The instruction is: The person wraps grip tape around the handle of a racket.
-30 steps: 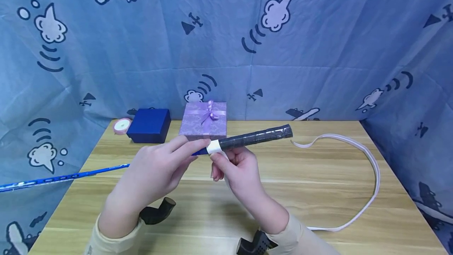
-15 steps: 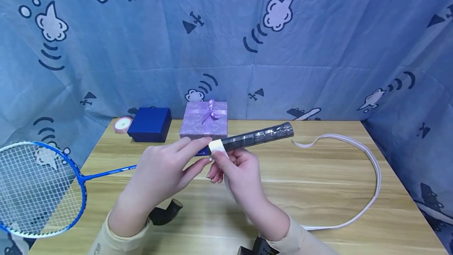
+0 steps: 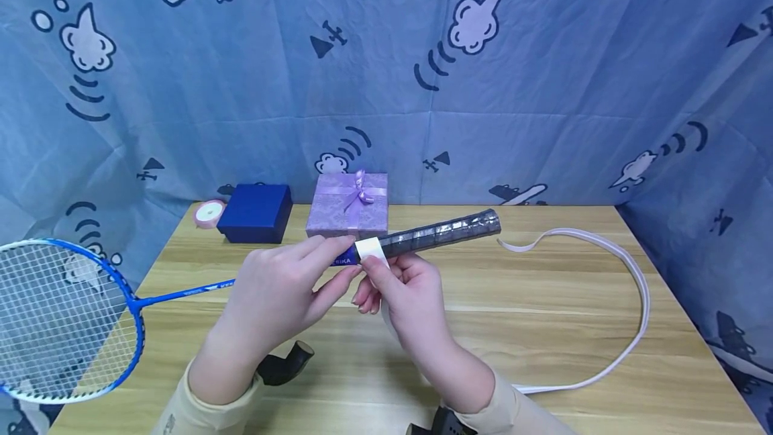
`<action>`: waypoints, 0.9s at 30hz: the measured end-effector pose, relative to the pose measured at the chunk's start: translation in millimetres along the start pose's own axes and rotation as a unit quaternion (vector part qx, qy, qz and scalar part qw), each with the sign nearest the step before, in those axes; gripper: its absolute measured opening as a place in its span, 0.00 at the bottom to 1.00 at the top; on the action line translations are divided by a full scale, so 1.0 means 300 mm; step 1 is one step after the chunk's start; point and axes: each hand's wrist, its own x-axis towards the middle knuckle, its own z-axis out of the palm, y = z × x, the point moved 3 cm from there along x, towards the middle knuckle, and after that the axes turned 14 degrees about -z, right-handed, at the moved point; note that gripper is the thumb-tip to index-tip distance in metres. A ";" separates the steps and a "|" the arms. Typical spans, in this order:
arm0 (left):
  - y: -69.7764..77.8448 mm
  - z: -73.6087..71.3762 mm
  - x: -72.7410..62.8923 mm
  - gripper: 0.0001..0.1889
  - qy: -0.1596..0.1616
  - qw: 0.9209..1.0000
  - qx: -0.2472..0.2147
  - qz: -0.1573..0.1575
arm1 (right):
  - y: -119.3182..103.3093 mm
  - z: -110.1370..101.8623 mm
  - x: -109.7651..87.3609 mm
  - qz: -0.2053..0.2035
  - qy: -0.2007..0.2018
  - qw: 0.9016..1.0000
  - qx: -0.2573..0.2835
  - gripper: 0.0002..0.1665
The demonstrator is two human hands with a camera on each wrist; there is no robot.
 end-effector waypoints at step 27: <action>-0.012 0.010 -0.006 0.11 0.001 0.999 0.018 -0.041 | -0.070 0.036 -0.056 -0.122 -0.144 0.981 -0.042 0.13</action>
